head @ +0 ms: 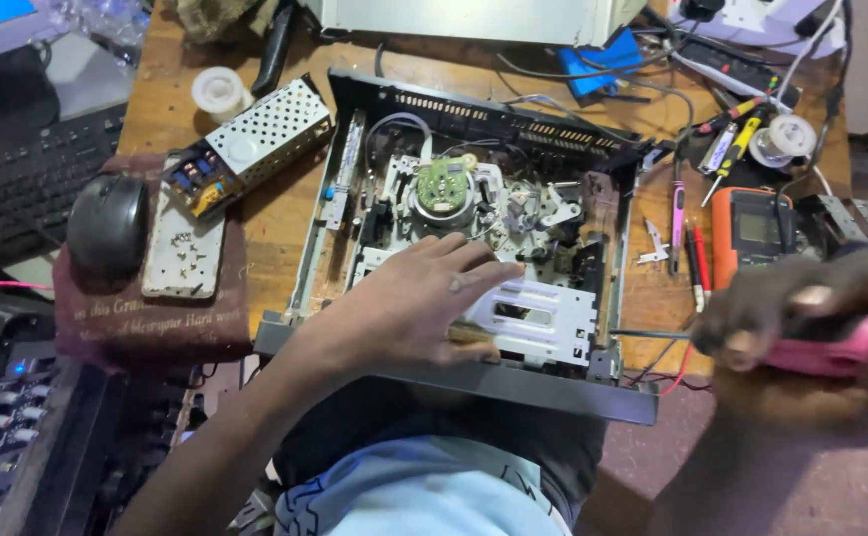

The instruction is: The person uses a pink screwdriver to tighten screws on the internal components of a disassembled electronic device, likely a VCR or DVD player. They manipulate the device's casing and internal parts while working at a cluttered desk.

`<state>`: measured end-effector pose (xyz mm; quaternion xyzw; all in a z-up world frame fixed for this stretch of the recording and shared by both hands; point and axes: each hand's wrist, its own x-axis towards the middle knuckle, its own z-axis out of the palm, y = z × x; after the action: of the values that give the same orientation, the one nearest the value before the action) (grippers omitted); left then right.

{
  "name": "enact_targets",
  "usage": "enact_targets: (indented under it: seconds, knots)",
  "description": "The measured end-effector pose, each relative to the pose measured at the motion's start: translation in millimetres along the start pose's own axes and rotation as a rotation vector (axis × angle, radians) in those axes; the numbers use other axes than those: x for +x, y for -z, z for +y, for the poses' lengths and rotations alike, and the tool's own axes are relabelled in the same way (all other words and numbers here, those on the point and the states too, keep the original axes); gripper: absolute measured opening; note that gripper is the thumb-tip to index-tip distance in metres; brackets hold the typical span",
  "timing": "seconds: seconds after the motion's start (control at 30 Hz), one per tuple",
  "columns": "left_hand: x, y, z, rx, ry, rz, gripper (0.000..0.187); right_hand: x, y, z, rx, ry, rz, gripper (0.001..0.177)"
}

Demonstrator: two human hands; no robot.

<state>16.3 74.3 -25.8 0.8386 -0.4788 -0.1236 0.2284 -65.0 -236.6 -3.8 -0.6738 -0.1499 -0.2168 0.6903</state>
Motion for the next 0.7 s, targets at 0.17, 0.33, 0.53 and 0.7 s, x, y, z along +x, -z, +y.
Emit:
enact_targets:
  seconds: [0.17,0.33,0.53,0.7]
  knots:
    - [7.0,-2.7,-5.9,-0.037,-0.044,-0.021,0.083,10.6,-29.9,-1.3,0.206,-0.114,0.157,0.031]
    - [8.7,10.9,-2.3,-0.03,-0.076,-0.041,0.095,4.7,-29.6,4.8,0.227,-0.123,0.192,0.032]
    - [14.9,3.4,-12.6,0.077,-0.136,-0.048,0.092,5.1,-18.7,10.6,0.307,-0.092,0.187,0.033]
    - [14.2,-2.4,-18.8,0.117,-0.173,-0.041,0.091,2.5,-17.6,9.4,0.312,-0.072,0.222,0.031]
